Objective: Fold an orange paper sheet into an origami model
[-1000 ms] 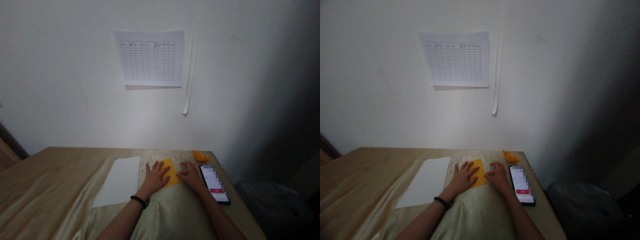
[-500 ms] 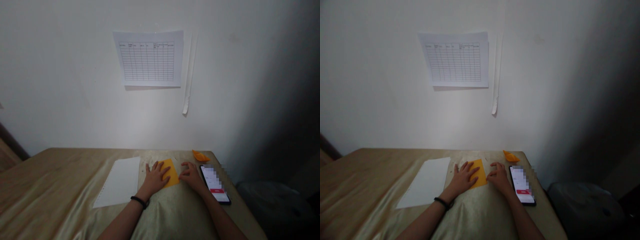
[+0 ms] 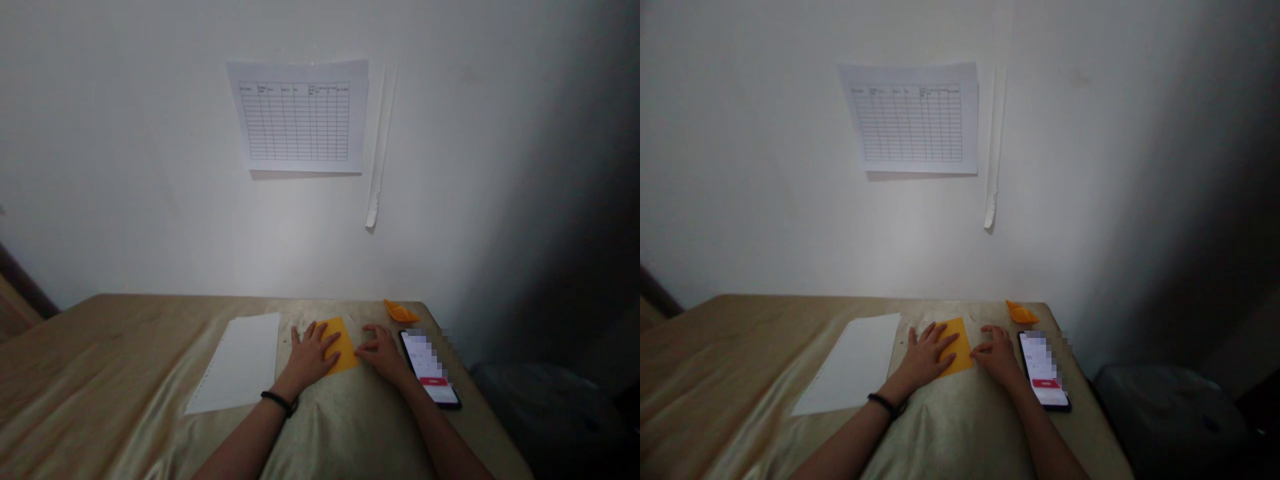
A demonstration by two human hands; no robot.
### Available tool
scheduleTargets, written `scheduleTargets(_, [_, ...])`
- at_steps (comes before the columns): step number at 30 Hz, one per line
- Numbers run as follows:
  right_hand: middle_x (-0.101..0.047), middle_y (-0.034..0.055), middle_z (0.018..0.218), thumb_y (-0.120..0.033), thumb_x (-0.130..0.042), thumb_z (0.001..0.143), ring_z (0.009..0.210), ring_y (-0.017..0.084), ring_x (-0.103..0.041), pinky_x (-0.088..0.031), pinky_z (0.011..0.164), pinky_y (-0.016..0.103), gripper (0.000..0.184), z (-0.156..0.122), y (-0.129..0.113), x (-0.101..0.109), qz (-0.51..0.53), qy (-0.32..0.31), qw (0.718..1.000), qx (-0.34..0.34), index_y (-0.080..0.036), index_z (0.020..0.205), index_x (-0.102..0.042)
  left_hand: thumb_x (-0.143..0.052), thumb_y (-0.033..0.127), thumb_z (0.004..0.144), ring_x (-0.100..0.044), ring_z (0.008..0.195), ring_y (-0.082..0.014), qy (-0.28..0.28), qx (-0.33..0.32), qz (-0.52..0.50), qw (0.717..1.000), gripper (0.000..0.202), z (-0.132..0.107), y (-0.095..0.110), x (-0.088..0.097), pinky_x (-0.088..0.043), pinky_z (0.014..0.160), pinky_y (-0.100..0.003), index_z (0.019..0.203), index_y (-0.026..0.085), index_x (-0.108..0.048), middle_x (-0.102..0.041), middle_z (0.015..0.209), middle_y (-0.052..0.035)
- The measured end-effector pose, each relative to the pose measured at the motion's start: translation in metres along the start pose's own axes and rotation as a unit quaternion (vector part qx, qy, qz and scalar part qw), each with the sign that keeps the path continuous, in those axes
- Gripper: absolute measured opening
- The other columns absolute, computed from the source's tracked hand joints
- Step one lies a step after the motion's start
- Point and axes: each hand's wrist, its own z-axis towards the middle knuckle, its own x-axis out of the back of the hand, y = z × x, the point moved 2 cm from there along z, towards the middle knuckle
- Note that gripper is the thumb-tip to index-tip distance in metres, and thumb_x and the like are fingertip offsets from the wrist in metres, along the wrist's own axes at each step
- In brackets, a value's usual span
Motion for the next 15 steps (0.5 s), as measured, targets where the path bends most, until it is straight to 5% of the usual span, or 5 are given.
scheduleTargets(6, [-0.058,0.0027,0.134,-0.038,-0.071,0.082,0.129,0.025,-0.045,-0.030,0.114,0.040,0.012,0.0012,0.0005,-0.0072,-0.050,-0.001,0.999,-0.002,-0.033,0.088,-0.080,-0.039,0.062,0.096,-0.030,0.144,-0.0391,0.000,0.004,0.009,1.000,0.051,-0.0003,-0.0003,0.0005,-0.006,0.108,-0.079,0.143,0.046,-0.047,-0.041,0.155,-0.0051])
scheduleTargets(15, [-0.061,0.0051,0.130,-0.027,-0.075,0.071,0.128,0.025,-0.046,-0.034,0.112,0.038,0.007,0.0000,0.0014,-0.0001,-0.010,-0.014,1.000,-0.022,-0.024,0.077,-0.077,-0.044,0.061,0.095,-0.029,0.144,-0.0391,-0.003,0.013,0.006,1.000,0.050,0.0000,0.0016,0.0020,-0.004,0.107,-0.080,0.142,0.046,-0.048,-0.040,0.156,-0.0050])
